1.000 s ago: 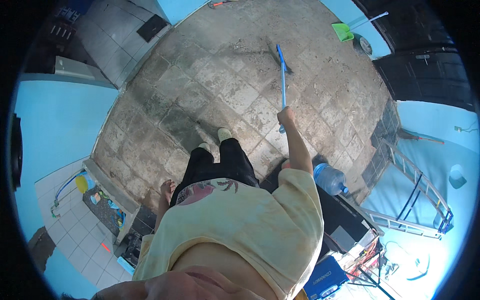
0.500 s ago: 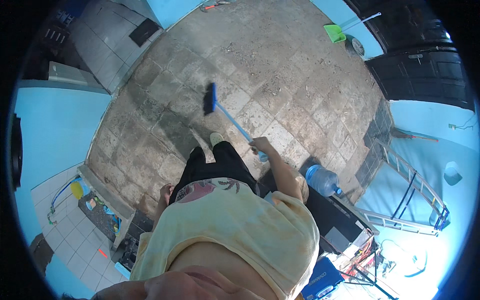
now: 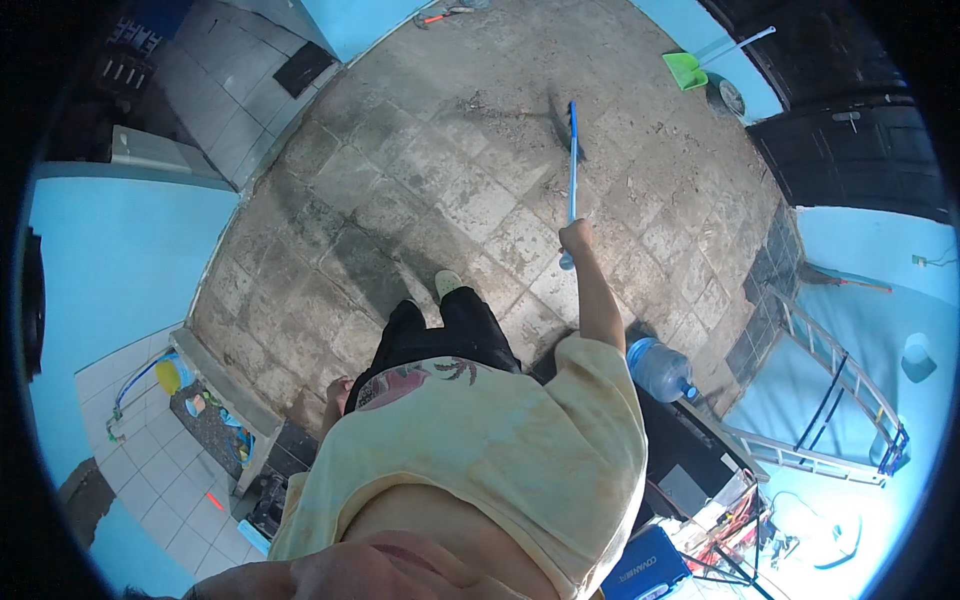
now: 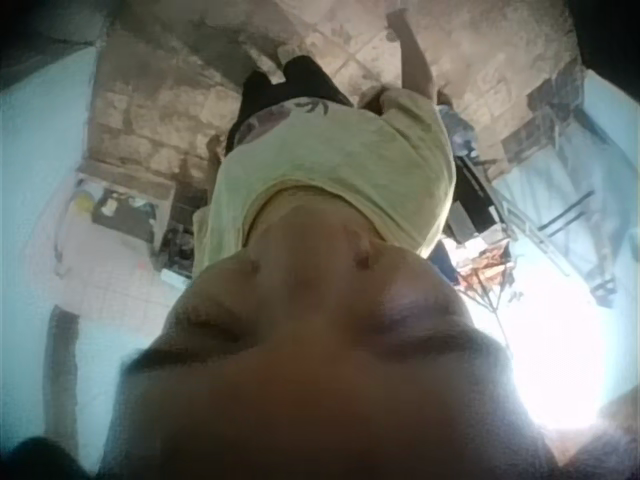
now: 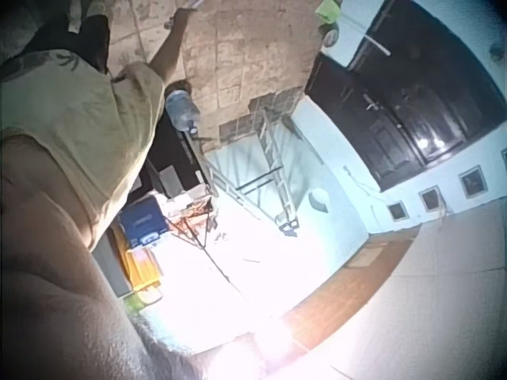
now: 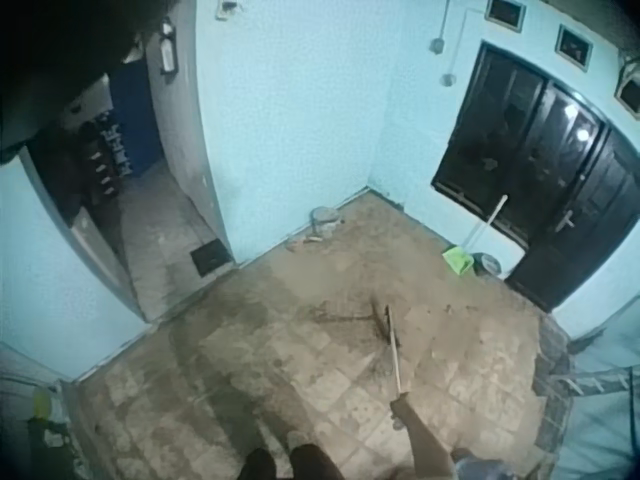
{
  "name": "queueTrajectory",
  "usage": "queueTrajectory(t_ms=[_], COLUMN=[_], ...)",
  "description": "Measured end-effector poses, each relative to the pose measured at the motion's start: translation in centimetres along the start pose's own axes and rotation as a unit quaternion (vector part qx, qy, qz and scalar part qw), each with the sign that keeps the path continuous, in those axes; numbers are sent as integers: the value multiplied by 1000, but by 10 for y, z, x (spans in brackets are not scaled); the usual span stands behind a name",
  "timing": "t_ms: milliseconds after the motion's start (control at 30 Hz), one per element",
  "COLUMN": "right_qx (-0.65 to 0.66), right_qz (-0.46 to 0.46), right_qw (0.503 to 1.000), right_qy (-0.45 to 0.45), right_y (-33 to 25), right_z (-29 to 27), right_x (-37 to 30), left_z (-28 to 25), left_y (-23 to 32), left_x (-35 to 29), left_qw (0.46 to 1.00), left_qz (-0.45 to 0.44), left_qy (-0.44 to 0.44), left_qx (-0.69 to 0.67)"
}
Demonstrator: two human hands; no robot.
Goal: The recorder sweeps a tiled floor area and then inspects, manually turns, and plugs in an electric fan.
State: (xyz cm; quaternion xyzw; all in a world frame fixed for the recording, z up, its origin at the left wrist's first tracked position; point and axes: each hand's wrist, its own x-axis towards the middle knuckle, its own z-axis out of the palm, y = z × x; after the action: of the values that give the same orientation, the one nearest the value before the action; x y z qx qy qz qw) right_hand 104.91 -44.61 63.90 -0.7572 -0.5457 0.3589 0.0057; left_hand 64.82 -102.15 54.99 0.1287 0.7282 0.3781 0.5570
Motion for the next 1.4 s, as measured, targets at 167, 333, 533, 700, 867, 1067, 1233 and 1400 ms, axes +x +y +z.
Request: queueTrajectory(t_ms=[167,333,533,700,867,1067,1233,1400], right_qx=[110,171,-67,-418,-70,55,136,229], right_qz=[-73,44,-231,-266,35,-62,-57,32], right_qw=[978,934,922,836,997,990,953,878], right_qy=[-159,-311,-304,-236,-29,-117,-264,-420], right_y=[3,16,119,120,39,0,-34,-46], right_z=[-37,-53,-26,-43,-40,-32,-21,25], right_x=[-94,-171,-111,-21,-4,-49,-153,-162], left_z=[27,40,47,39,11,9,50,55], left_y=[40,63,112,114,42,-43,39,23], left_x=[-13,-9,-2,-4,9,13,-8,-2], left_qw=[950,964,939,945,935,977,947,957], left_qz=[-258,-246,-264,-242,-244,-164,-263,-248], left_qy=[89,76,131,163,52,28,97,116], left_qx=[-149,-69,-178,-147,-252,-136,-158,-101])
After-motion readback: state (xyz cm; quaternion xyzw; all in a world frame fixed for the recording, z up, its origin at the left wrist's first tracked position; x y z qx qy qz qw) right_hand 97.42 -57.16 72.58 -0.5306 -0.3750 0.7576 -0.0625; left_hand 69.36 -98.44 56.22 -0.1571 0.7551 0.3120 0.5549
